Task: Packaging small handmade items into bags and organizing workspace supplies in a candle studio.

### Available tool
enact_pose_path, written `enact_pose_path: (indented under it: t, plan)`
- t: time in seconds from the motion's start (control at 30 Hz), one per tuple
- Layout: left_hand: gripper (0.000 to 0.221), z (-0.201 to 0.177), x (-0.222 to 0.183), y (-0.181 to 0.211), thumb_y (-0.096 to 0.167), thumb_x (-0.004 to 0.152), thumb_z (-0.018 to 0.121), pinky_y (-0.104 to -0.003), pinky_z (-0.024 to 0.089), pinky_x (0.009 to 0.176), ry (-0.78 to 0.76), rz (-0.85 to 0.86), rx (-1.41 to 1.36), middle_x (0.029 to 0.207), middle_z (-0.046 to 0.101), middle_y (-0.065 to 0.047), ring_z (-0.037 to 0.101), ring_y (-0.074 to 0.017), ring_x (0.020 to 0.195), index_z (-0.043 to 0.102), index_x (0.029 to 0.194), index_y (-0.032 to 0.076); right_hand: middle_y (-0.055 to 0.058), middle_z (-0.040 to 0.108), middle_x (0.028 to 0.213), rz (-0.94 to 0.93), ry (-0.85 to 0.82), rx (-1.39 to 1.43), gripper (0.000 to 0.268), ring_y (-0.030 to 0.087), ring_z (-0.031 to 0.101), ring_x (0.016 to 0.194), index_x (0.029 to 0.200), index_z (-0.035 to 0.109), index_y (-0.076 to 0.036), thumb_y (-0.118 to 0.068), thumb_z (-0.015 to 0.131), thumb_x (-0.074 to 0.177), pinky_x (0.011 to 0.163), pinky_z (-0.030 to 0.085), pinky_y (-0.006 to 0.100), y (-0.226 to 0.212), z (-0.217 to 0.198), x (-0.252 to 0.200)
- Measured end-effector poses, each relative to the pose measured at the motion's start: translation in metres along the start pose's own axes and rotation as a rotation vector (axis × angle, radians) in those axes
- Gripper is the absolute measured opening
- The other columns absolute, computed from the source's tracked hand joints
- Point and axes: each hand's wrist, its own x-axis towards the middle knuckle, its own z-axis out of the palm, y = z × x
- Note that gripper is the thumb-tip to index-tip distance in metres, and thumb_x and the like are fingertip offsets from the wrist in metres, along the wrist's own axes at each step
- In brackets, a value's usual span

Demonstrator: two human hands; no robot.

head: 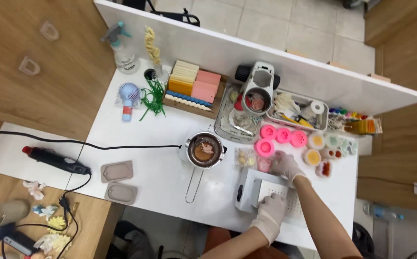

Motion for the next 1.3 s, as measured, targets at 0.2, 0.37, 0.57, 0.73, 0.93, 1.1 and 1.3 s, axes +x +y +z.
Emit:
enact_pose_path:
  t: [0.2,0.37,0.57,0.73,0.93,1.1,1.3]
  plan:
    - [0.012,-0.026,-0.004,-0.009,0.009,0.09,0.065,-0.033,0.053,0.045,0.19,0.161,0.107,0.098,0.06,-0.006,0.065,-0.0232,0.077,0.069,0.099,0.015,0.018,0.076,0.11,0.269,-0.014,0.076,0.077,0.028,0.078,0.098,0.13,0.061,-0.007,-0.024,0.09,0.06,0.092,0.062,0.039,-0.065,-0.035,-0.052]
    - [0.014,-0.041,-0.001,0.003,0.008,0.082,0.066,-0.026,0.051,0.039,0.214,0.154,0.35,0.09,0.055,-0.002,0.06,-0.0166,0.07,0.067,0.091,0.018,0.017,0.07,0.116,0.223,0.173,-0.022,0.079,0.03,0.068,0.108,0.133,0.056,-0.008,-0.029,0.091,0.065,0.093,0.053,0.04,-0.065,-0.055,-0.086]
    - [0.014,0.0,0.003,0.001,0.005,0.091,0.064,-0.028,0.048,0.039,0.259,0.064,0.522,0.084,0.048,0.003,0.055,-0.0119,0.068,0.066,0.086,0.018,0.017,0.065,0.114,-0.146,0.933,0.139,0.075,0.035,0.061,0.107,0.125,0.057,-0.004,-0.024,0.099,0.066,0.095,0.049,0.043,-0.047,-0.086,-0.144]
    - [0.009,-0.034,0.0,-0.002,0.012,0.081,0.064,-0.026,0.048,0.036,0.332,0.159,0.622,0.082,0.05,0.001,0.055,-0.0119,0.063,0.065,0.086,0.019,0.012,0.062,0.12,-0.119,0.893,0.912,0.066,0.019,0.062,0.107,0.135,0.048,-0.001,-0.012,0.085,0.081,0.094,0.053,0.032,-0.062,-0.08,-0.202]
    - [0.006,0.033,0.024,-0.011,0.014,0.082,0.064,-0.031,0.05,0.036,0.335,0.044,0.635,0.08,0.051,0.003,0.057,-0.0135,0.063,0.062,0.082,0.02,0.01,0.059,0.123,-0.139,0.818,1.235,0.073,0.016,0.06,0.107,0.144,0.043,-0.002,-0.005,0.079,0.081,0.092,0.054,0.031,-0.076,-0.045,-0.214]
    - [0.003,0.038,0.035,-0.027,0.016,0.085,0.061,-0.035,0.053,0.038,0.451,-0.037,0.526,0.069,0.053,0.005,0.06,-0.0114,0.056,0.059,0.084,0.017,0.011,0.06,0.123,-0.084,0.842,1.284,0.07,0.017,0.061,0.105,0.143,0.047,-0.003,-0.007,0.079,0.081,0.09,0.055,0.031,-0.066,-0.021,-0.214]
    - [0.004,0.003,0.023,-0.032,0.008,0.088,0.062,-0.035,0.056,0.042,0.365,0.171,0.534,0.082,0.056,-0.001,0.066,-0.0165,0.07,0.061,0.09,0.012,0.016,0.056,0.14,-0.291,0.785,1.216,0.077,0.021,0.059,0.119,0.15,0.042,-0.003,-0.006,0.08,0.082,0.1,0.053,0.033,-0.038,-0.017,-0.207]
